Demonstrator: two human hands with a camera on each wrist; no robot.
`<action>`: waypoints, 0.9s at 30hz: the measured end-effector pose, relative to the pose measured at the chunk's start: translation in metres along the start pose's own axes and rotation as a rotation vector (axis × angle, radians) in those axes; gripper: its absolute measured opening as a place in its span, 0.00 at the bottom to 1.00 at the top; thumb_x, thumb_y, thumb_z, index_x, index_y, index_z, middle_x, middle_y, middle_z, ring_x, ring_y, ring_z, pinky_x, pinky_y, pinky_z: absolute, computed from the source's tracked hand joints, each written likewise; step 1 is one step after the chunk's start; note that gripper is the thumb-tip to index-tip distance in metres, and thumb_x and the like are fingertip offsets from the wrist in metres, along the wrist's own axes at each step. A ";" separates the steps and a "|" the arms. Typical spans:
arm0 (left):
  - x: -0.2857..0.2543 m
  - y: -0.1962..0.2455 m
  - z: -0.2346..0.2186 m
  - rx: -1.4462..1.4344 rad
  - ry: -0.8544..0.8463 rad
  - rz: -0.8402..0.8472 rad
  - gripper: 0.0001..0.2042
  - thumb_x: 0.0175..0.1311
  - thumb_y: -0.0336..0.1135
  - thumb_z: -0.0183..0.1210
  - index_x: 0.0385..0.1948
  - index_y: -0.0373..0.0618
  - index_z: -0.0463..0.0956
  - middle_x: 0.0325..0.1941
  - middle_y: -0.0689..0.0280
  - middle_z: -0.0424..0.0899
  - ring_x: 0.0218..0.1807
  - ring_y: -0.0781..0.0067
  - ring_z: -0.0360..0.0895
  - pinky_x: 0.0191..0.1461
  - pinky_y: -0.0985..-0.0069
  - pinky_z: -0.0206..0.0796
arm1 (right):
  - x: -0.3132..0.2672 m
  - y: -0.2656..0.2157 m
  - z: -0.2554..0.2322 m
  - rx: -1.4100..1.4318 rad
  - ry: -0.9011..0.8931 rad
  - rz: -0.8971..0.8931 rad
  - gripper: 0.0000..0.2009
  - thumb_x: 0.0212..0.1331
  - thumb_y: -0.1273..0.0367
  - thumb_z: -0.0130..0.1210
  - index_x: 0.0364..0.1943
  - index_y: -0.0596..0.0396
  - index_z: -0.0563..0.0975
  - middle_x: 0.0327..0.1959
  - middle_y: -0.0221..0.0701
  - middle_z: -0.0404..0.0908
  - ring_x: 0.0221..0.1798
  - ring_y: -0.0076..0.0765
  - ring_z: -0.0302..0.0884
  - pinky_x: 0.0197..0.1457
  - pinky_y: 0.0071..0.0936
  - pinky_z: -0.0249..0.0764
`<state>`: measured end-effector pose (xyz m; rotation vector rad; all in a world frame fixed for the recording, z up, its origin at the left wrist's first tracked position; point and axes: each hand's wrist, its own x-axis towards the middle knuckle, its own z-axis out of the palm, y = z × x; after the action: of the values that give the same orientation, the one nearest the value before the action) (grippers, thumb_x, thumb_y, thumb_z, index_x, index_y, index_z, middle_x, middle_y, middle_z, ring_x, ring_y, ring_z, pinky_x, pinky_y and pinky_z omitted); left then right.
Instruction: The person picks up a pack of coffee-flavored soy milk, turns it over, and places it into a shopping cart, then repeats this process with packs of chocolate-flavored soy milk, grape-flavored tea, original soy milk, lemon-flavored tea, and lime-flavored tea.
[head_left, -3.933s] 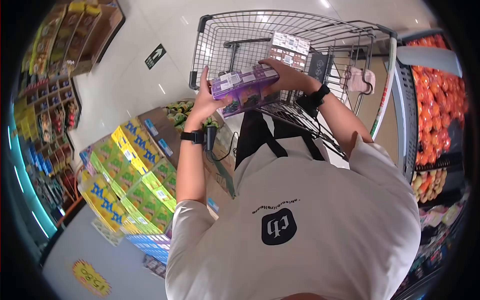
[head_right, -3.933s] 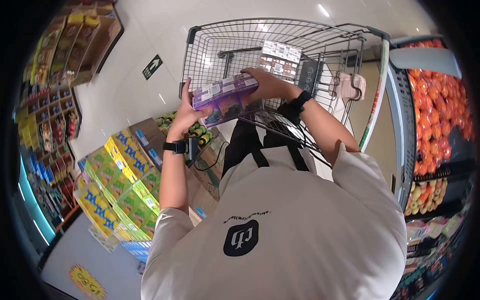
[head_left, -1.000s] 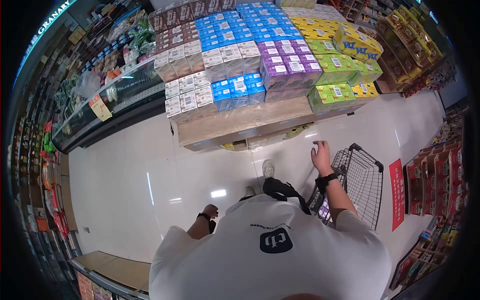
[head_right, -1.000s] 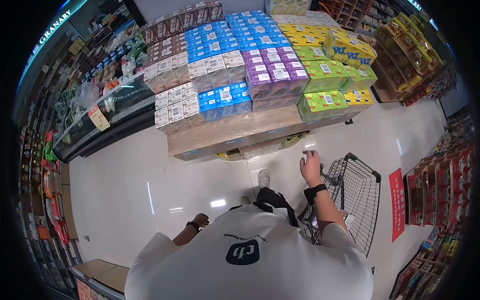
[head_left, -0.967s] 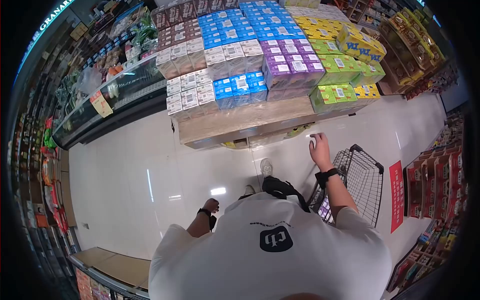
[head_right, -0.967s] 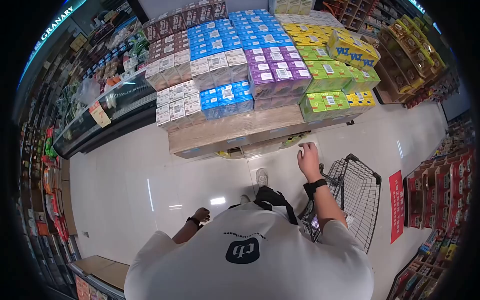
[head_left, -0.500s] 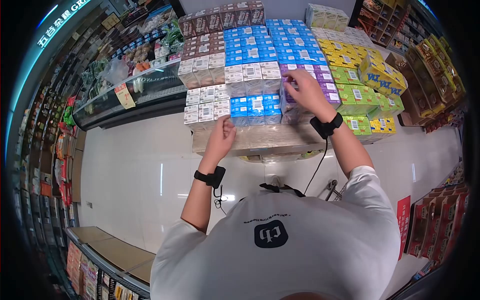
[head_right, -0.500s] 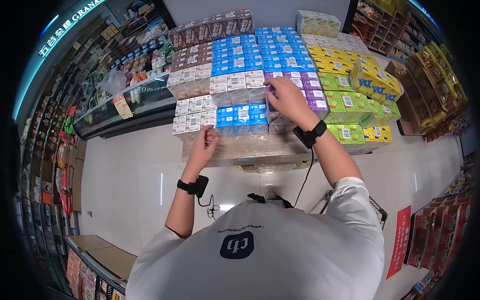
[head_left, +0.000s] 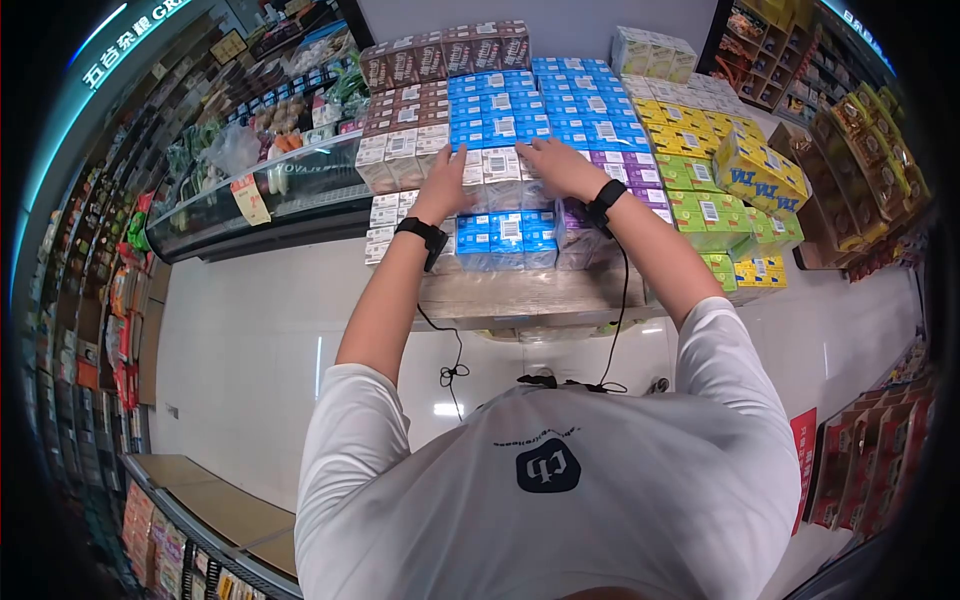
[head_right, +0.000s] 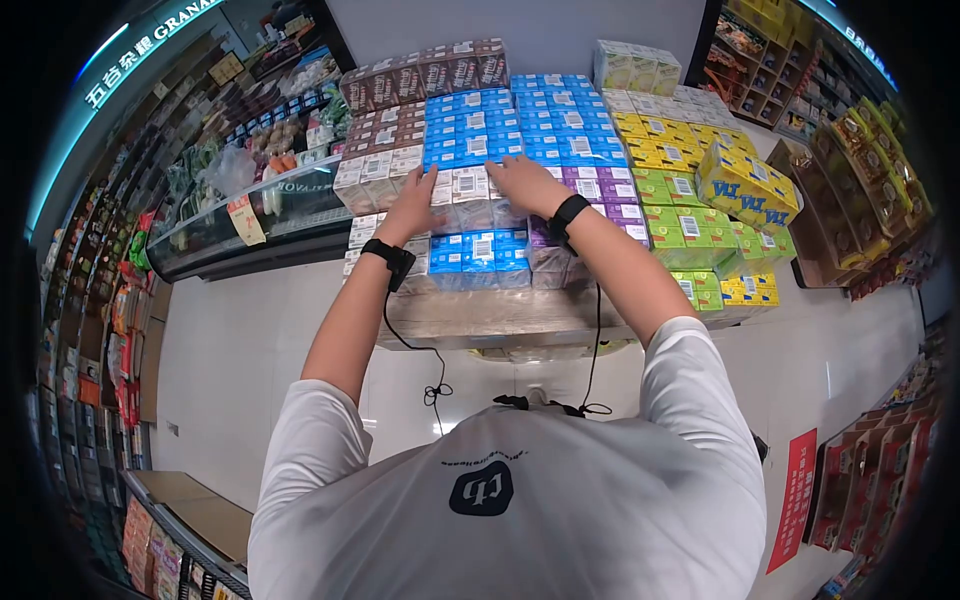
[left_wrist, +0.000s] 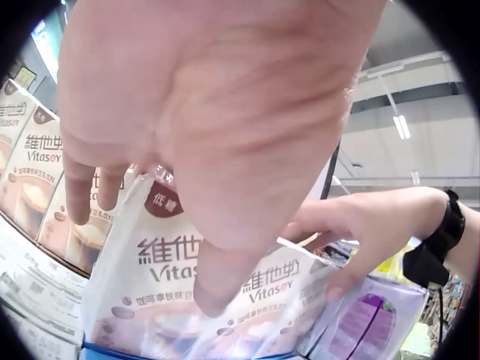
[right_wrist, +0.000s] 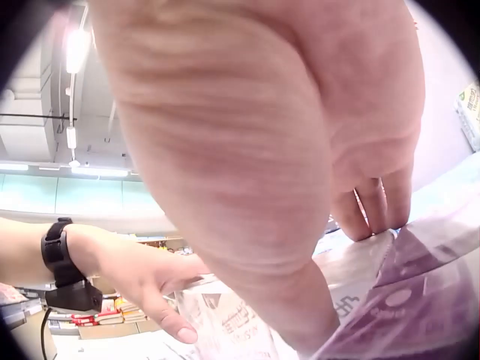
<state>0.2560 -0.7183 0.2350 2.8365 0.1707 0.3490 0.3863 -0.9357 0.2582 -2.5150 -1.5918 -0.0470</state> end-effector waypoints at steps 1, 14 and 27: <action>-0.002 0.002 0.001 -0.001 0.003 -0.004 0.50 0.40 0.37 0.75 0.69 0.41 0.53 0.71 0.42 0.54 0.69 0.42 0.59 0.69 0.61 0.59 | -0.002 0.000 0.000 -0.015 0.033 -0.024 0.46 0.33 0.78 0.68 0.66 0.55 0.62 0.59 0.45 0.71 0.60 0.56 0.69 0.63 0.41 0.69; -0.036 0.001 -0.014 -0.277 0.152 0.136 0.42 0.34 0.30 0.77 0.57 0.41 0.63 0.57 0.53 0.69 0.61 0.48 0.68 0.64 0.63 0.63 | -0.020 -0.008 0.009 -0.104 0.199 -0.083 0.25 0.48 0.75 0.55 0.55 0.59 0.68 0.41 0.48 0.75 0.46 0.53 0.74 0.49 0.42 0.72; -0.079 0.008 -0.051 -0.410 0.107 0.060 0.45 0.34 0.32 0.78 0.61 0.40 0.62 0.60 0.55 0.68 0.63 0.56 0.68 0.66 0.66 0.62 | -0.067 -0.050 -0.051 0.093 0.088 -0.066 0.37 0.32 0.69 0.69 0.56 0.57 0.70 0.45 0.43 0.76 0.51 0.52 0.73 0.55 0.41 0.71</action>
<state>0.1671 -0.7242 0.2674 2.4231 0.0296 0.4877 0.3153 -0.9822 0.3065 -2.3574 -1.6033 -0.0878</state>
